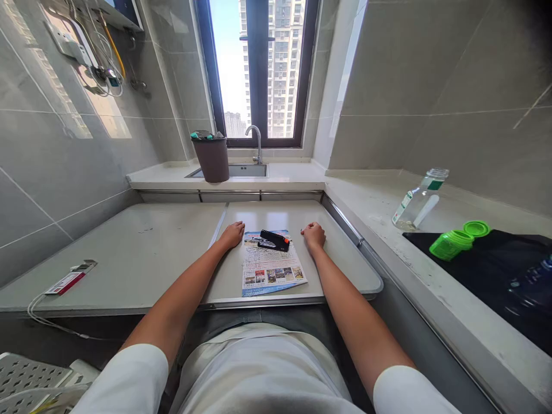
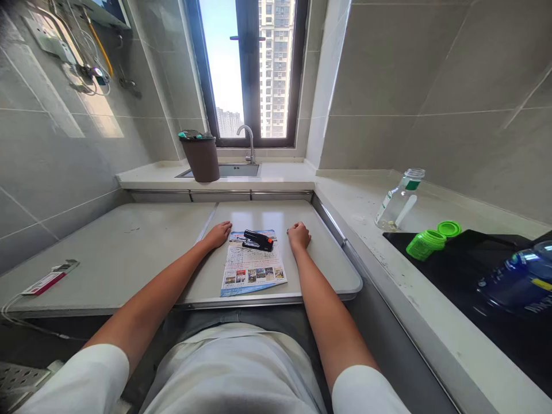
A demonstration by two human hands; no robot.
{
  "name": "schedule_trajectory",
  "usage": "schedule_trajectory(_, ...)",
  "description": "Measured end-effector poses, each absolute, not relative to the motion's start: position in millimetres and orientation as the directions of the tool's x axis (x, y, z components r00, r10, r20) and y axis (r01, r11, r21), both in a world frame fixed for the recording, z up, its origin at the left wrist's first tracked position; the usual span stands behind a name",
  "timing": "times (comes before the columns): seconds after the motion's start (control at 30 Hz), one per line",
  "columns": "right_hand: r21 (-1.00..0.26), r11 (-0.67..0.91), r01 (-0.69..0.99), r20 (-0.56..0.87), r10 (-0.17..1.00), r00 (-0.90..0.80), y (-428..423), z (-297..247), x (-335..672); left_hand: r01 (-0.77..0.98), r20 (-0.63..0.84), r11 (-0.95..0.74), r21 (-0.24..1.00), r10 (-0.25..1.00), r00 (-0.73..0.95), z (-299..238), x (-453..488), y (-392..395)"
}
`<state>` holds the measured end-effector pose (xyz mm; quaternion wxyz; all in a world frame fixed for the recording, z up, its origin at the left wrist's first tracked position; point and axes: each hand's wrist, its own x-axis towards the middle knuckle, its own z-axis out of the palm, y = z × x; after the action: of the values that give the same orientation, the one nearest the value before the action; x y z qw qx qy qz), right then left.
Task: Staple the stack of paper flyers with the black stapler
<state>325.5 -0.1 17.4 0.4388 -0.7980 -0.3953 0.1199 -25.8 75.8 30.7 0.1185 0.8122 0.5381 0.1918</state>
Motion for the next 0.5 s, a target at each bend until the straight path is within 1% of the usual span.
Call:
schedule_trajectory(0.13, -0.804, -0.285, 0.523, 0.162, 0.740, 0.653, -1, 18, 326, 0.893, 0.166, -0.355, 0.277, 0.933, 0.320, 37, -25, 62)
schedule_trajectory(0.23, -0.818, -0.214, 0.534, 0.212, 0.751, 0.625, -3, 21, 323, 0.918, 0.177, -0.324, 0.227, 0.941, 0.288, 41, -26, 50)
schedule_trajectory(0.33, -0.818, -0.031, 0.574, 0.327, 0.796, 0.509, -6, 27, 312, 0.920, 0.220, -0.314, 0.234, 0.939, 0.265, 43, -29, 36)
schedule_trajectory(0.43, -0.771, 0.211, 0.601, 0.459, 0.839, 0.293, -12, 33, 296, 0.906, 0.276, -0.321, 0.277, 0.929, 0.245, 44, -27, 21)
schedule_trajectory(0.5, -0.727, 0.347, 0.593, 0.521, 0.841, 0.146, -17, 35, 285, 0.887, 0.318, -0.335, 0.317, 0.919, 0.234, 43, -19, 10)
